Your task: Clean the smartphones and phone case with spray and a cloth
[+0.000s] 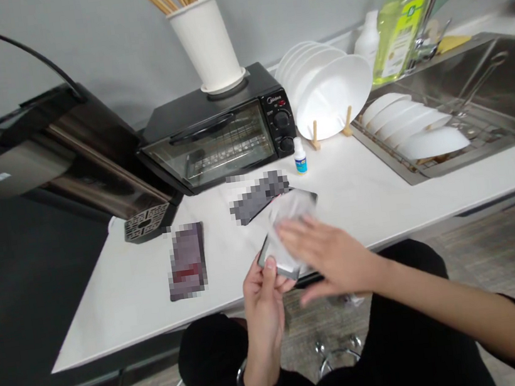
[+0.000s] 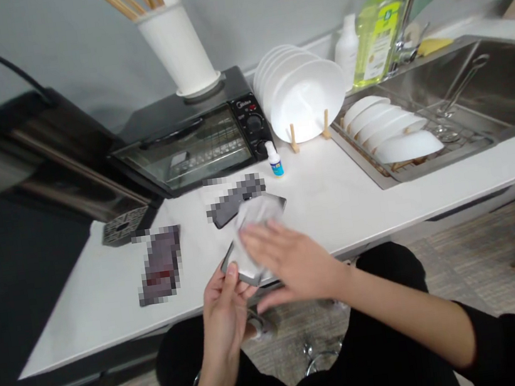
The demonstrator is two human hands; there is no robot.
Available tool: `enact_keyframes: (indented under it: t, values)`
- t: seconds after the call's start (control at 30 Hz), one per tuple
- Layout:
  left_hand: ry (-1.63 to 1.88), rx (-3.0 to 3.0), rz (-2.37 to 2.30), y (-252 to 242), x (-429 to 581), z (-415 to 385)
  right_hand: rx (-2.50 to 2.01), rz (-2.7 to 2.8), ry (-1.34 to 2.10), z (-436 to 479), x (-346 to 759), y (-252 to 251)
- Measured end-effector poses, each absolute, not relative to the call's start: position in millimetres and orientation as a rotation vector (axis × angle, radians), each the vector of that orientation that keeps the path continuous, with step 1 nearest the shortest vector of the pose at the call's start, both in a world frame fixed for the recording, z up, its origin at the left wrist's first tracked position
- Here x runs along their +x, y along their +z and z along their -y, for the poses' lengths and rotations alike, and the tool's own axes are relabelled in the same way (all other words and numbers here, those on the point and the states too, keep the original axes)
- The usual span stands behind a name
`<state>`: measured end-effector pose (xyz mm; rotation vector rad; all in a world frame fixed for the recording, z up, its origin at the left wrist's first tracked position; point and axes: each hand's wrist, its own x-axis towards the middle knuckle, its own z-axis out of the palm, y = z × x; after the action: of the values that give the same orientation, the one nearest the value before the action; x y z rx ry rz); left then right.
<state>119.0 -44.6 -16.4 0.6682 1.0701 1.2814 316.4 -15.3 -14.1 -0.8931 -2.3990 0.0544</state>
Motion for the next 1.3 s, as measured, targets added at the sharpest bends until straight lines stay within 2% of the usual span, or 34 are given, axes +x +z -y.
enact_keyframes:
  t: [0.07,0.13,0.33,0.47,0.6,0.77,0.93,1.13,1.3]
  values:
    - [1.280,0.648,-1.065,-17.1,112.9,45.4,-0.645,2.504,0.075,16.8,325.6,-16.0]
    - [1.240,0.671,-1.085,-17.8,100.9,46.5,-0.620,2.467,0.049,13.8,346.8,-18.5]
    - [1.198,1.057,-1.368,-8.1,33.1,20.3,-1.253,2.180,-0.050,-2.8,415.3,-19.2]
    - [1.196,1.526,-1.515,8.7,4.1,-32.4,-1.227,2.221,0.042,-3.3,397.8,-8.2]
    - [0.844,2.275,-1.491,21.1,4.2,-86.7,-1.315,2.191,0.236,-43.9,356.0,-12.1]
    - [0.461,2.705,-1.134,23.1,4.6,-118.1,-1.139,2.286,0.343,-124.0,329.2,-40.4]
    - [0.187,2.788,-1.010,21.8,-7.2,-115.1,-1.091,2.218,0.464,-143.7,324.9,-62.2]
    - [0.189,2.676,-1.028,32.6,-7.3,-111.9,-1.060,2.106,0.466,-139.6,325.1,-60.5]
    - [0.050,2.541,-0.983,37.8,3.7,-117.6,-1.071,2.134,0.436,-142.9,323.5,-55.9]
